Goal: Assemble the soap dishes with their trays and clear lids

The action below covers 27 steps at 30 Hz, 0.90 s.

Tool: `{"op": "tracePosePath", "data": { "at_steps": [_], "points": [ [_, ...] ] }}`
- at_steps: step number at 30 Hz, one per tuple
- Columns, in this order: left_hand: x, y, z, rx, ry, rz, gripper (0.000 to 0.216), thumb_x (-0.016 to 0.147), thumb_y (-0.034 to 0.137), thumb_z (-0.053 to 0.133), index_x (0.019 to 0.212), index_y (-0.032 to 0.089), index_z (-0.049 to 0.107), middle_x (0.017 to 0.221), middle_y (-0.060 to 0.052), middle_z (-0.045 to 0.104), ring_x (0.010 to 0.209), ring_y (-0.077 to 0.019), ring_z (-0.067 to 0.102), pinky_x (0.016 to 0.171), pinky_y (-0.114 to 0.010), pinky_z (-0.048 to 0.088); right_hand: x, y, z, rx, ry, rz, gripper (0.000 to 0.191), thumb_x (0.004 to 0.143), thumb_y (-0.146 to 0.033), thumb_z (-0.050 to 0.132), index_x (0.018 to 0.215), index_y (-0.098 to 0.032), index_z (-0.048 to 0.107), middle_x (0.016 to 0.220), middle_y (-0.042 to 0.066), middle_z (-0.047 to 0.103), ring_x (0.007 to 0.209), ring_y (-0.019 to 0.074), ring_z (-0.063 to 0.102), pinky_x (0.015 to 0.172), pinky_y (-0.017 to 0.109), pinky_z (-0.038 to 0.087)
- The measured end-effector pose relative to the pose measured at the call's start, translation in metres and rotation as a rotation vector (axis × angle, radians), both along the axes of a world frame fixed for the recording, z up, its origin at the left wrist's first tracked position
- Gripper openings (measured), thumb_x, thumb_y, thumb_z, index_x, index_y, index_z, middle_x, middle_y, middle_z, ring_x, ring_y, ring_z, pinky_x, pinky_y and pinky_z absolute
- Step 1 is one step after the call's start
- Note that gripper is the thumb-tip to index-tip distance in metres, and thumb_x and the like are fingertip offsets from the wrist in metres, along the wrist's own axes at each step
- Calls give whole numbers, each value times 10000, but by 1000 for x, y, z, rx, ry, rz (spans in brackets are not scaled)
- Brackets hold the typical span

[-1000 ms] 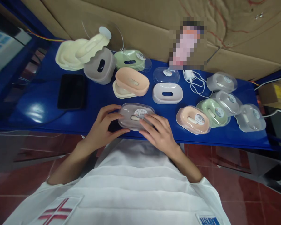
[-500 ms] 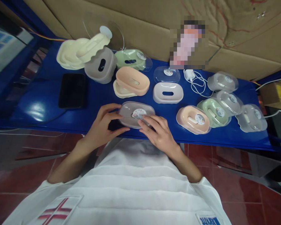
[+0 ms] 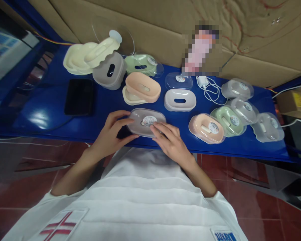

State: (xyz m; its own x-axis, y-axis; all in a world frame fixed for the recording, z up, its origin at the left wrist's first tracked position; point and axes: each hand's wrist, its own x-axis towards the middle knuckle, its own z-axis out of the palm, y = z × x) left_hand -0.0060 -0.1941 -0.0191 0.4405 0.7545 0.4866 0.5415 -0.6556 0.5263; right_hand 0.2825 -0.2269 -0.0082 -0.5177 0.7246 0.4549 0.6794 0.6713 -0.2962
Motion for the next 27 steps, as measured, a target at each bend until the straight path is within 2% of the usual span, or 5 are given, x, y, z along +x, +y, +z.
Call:
{"op": "tracePosePath", "data": {
  "at_steps": [8,14,19,22,27],
  "points": [
    [0,0,-1,8,-27,-9,487,1001,302,816,1430,253,592,1452,-144,541,1378,-317,596,1168,-517,565,-2,1,2,107,-19,18,850,1043,-208,733,1764,-306,292,1443,106,738,1376,264,668,1118,429,576],
    [1,0,1,16,-23,-14,474,1002,295,813,1424,255,602,1443,-140,552,1385,-309,596,1182,-508,561,0,1,-1,104,6,37,819,1028,-170,744,1738,-304,358,1420,110,739,1357,265,670,1113,447,590],
    [-1,1,2,0,-42,-26,473,998,281,817,1423,268,609,1442,-128,560,1389,-306,593,1196,-511,556,0,7,-2,34,-9,-22,780,1037,-300,746,1717,-396,376,1659,134,528,1587,381,476,1238,637,492],
    [-2,0,1,-21,-47,-55,480,994,292,823,1425,270,613,1447,-128,549,1380,-308,598,1174,-503,576,0,10,-3,-96,-17,10,833,1040,-373,737,1751,-364,305,1777,160,347,1665,401,346,1283,659,450],
    [-2,-1,0,-46,-46,-97,603,1017,320,795,1548,293,510,1497,-152,520,1434,-336,565,1198,-555,560,4,11,-5,-97,57,52,867,1013,-367,775,1749,-389,317,1761,129,387,1633,370,415,1303,616,459]
  ]
}}
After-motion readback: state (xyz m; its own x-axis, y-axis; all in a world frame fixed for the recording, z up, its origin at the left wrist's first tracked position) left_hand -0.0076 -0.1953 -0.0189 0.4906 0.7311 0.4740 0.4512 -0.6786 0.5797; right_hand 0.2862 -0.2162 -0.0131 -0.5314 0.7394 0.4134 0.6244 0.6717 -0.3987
